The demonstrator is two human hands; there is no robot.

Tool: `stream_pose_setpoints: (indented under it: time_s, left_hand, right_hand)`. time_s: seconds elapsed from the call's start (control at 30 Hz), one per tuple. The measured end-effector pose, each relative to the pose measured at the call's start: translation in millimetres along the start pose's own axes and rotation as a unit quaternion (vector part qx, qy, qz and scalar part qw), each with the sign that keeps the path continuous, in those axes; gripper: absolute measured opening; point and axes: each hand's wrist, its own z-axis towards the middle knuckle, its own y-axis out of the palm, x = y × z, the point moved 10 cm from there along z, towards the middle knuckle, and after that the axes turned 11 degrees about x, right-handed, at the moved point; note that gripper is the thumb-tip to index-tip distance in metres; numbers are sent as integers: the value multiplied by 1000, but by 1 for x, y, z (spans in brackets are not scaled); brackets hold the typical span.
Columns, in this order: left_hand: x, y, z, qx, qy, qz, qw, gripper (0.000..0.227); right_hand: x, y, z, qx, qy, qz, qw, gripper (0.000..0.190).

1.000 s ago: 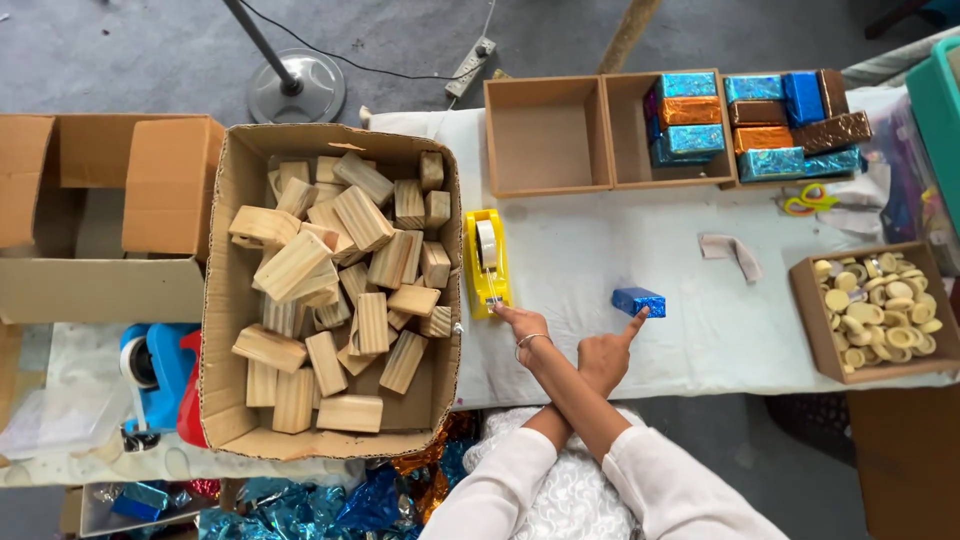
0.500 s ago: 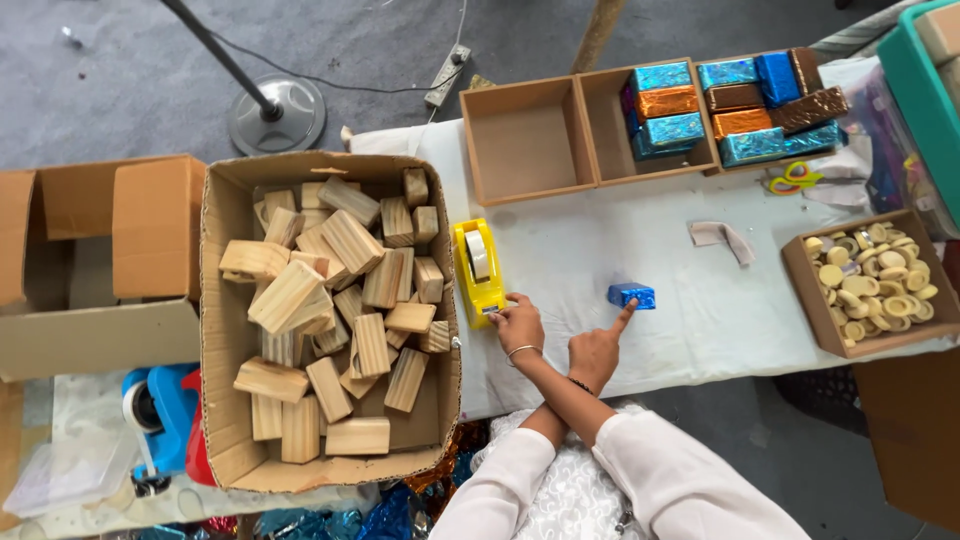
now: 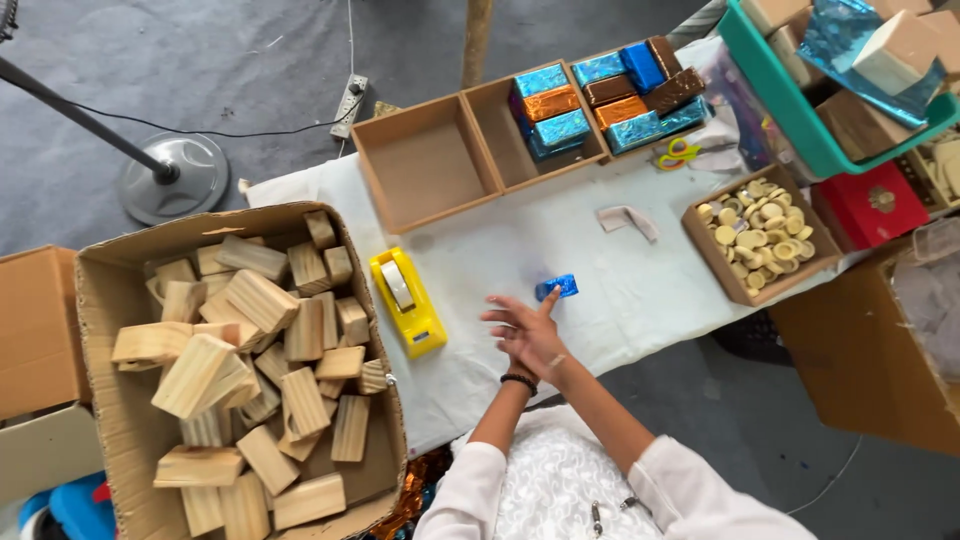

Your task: Apply polish to wooden blocks and pieces using a cloth.

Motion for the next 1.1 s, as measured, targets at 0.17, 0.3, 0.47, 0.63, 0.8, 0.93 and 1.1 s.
stream_pose_setpoints:
  time_s: [0.17, 0.3, 0.47, 0.63, 0.8, 0.93, 1.1]
  left_hand:
    - [-22, -63, 37, -44, -241, -237, 940, 33]
    - [-30, -85, 47, -79, -354, -292, 885, 50]
    - [-26, -82, 47, -106, -392, -298, 864, 50]
    - [-26, -85, 53, -108, -414, -293, 855, 47]
    - [-10, -86, 79, -116, -196, -205, 952, 48]
    - [-30, -71, 74, -167, -164, -158, 959, 51]
    - [-36, -58, 70, -196, -155, -170, 953, 52]
  right_hand:
    - [-25, -101, 17, -26, -33, 160, 986, 62]
    - [-19, -139, 26, -46, 25, 251, 967, 77]
    - [-15, -143, 32, -50, 55, 236, 969, 78]
    - [-25, -142, 37, -71, 81, 266, 958, 82]
    - [-32, -136, 36, -99, 99, 241, 961, 88]
    - [-45, -116, 19, -149, 126, 289, 937, 100]
    - [-68, -85, -12, -117, 187, 531, 818, 110]
